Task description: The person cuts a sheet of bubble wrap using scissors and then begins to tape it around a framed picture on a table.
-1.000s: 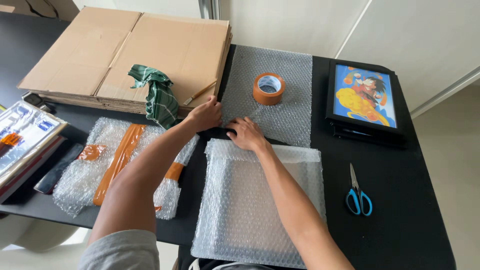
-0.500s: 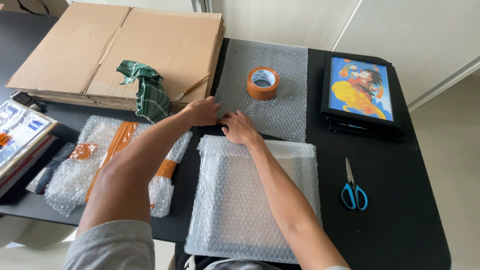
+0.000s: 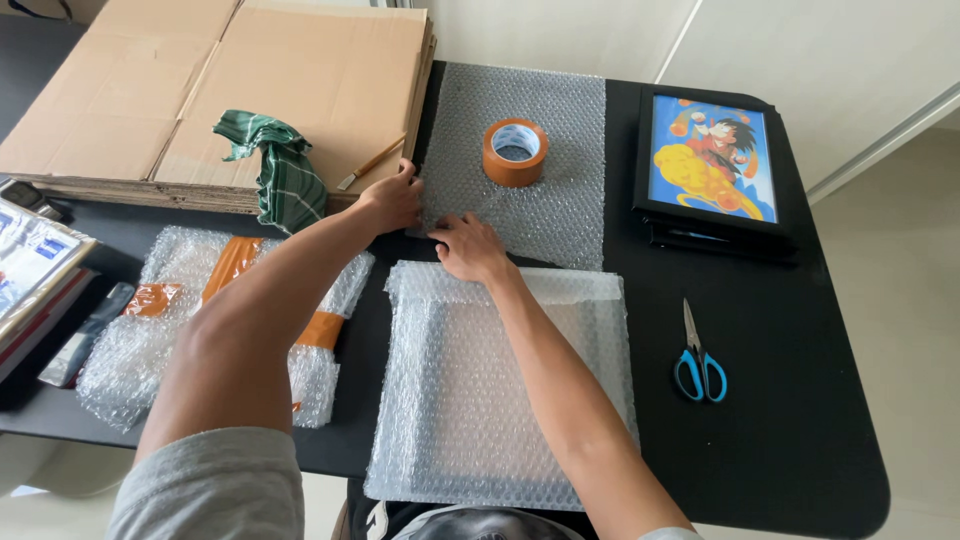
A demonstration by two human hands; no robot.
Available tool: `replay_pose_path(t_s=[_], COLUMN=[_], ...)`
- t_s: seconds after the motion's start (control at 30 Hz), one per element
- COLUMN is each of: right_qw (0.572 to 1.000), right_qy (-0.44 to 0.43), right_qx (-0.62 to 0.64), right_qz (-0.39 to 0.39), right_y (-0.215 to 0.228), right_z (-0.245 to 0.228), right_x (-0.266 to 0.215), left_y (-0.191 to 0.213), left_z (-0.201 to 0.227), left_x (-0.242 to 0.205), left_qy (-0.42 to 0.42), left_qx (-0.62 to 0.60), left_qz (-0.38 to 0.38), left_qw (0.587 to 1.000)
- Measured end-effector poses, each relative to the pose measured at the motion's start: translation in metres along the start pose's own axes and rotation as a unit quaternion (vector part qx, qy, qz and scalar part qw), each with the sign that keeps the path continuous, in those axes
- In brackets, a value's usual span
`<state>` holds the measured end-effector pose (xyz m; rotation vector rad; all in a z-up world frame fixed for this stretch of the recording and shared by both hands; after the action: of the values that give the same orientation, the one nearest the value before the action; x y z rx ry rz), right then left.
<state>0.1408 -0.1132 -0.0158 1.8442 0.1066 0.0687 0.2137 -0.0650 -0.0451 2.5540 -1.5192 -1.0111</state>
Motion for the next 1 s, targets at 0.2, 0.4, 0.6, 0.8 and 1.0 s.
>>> replay_pose_path(t_s=[0.2,0.4,0.6,0.8,1.0], right_qw=[1.0,1.0,1.0,1.0,1.0], right_qy=[-0.004,0.003,0.004,0.002,0.009], right_qx=[0.003,0.001,0.004,0.021,-0.002], right_qz=[0.008,0.028,0.029,0.015,0.011], right_y=[0.006,-0.001,0.001,0.007,0.006], right_z=[-0.002,0.005,0.004,0.004,0.002], right_x=[-0.003,0.002,0.002,0.001,0.001], left_y=[0.011,-0.001,-0.025,-0.022,0.005], left_z=[-0.002,-0.003,0.013,0.008,0.0], left_x=[0.0,0.007,0.033,0.019,0.003], left_qy=[-0.008,-0.03,-0.026,-0.037,-0.08], left_qx=[0.001,0.019,-0.024,0.02,0.078], left_qz=[-0.011,-0.02,-0.04,-0.036,-0.041], left_qw=[1.0,0.999,0.999,0.998,0.993])
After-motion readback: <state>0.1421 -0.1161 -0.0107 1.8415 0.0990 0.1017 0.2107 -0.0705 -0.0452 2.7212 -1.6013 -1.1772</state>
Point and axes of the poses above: each hand's wrist, its own x-axis towards the middle knuckle, its own y-axis out of the back of the hand, z = x × y, the point moved 9 cm from there along x, towards the middle knuckle, and after that the axes turned 2 degrees about z, right-handed, at the moved point
